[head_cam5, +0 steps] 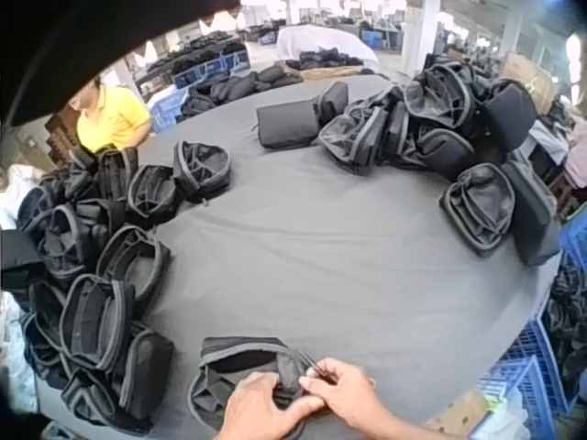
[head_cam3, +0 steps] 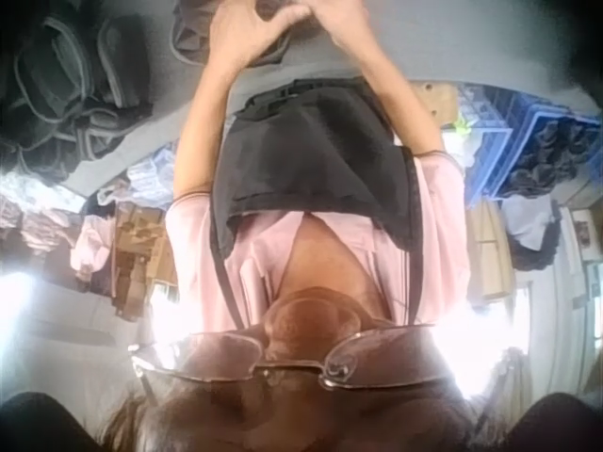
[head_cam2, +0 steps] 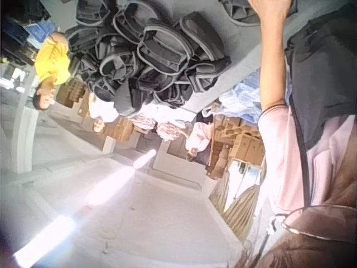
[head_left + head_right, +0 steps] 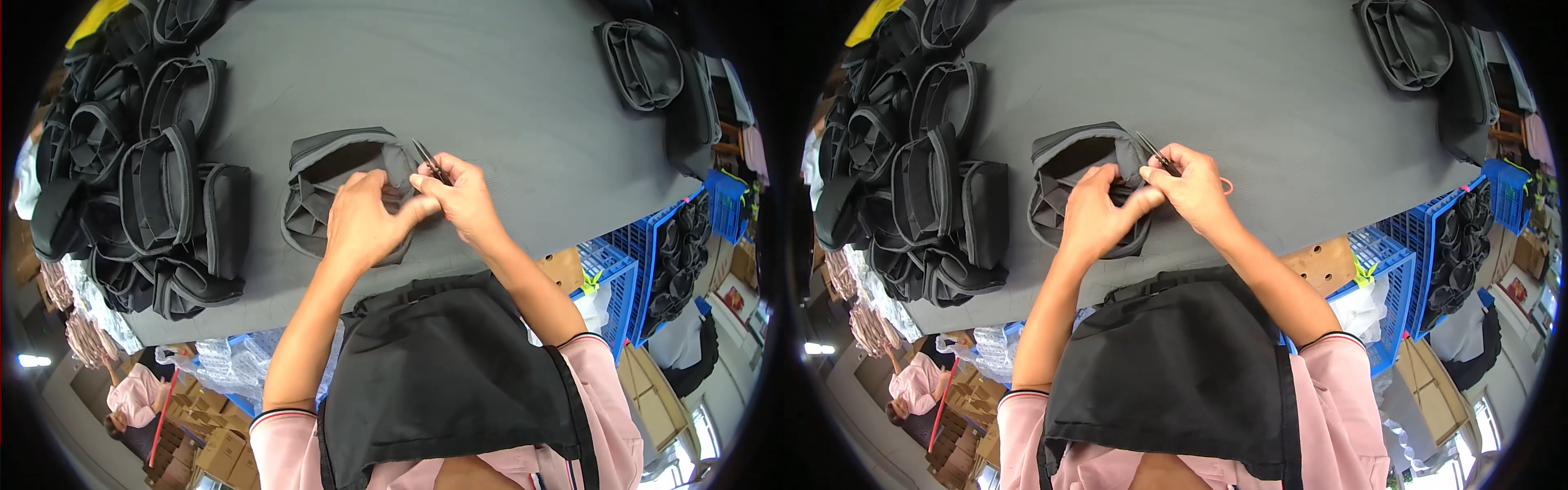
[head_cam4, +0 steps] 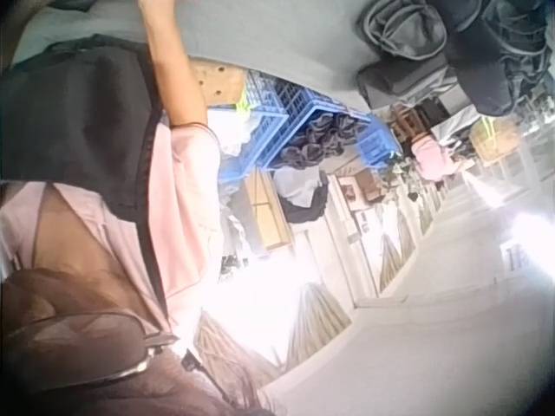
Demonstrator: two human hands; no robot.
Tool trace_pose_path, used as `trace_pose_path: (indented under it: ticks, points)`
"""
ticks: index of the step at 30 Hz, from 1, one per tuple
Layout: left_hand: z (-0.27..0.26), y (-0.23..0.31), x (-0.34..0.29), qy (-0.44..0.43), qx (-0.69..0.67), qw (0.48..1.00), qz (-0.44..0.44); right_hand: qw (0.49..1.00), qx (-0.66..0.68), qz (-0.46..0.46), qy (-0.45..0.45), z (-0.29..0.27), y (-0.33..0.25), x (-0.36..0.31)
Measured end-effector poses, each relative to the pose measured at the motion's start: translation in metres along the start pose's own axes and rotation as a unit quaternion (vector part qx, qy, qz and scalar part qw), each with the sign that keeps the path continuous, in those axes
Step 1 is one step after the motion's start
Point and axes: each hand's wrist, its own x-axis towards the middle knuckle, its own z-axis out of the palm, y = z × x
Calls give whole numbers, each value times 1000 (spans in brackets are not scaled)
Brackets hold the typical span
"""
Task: The person is using small scissors to trim excess threads from manufactured fabric pouches at an assembly workstation.
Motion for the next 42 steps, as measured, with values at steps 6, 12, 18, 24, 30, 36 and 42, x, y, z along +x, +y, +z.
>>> trace_pose_path:
  ticks: [6,12,18,24,30,36,42]
  points:
    - [2,-1,7,7,104,990,93,995,64,55,-44,-8,-6,18]
    - [5,-18,39,-36,75,986,143,995,81,46,-25,-7,-3,33]
    - [-2,-15,38,-77,38,993,78,999,-23,3,28,-8,3,11]
    - [7,-2,42,-44,56,996,53,997,14,6,74,-4,25,-3]
    - [18,-12,49,-28,29,999,32,997,10,20,75,-4,30,6]
    - [17,-11,54,-40,14,999,-1,998,29,55,32,-17,31,15]
    - [14,-10,57,-60,9,998,-11,995,-68,75,21,-22,20,15]
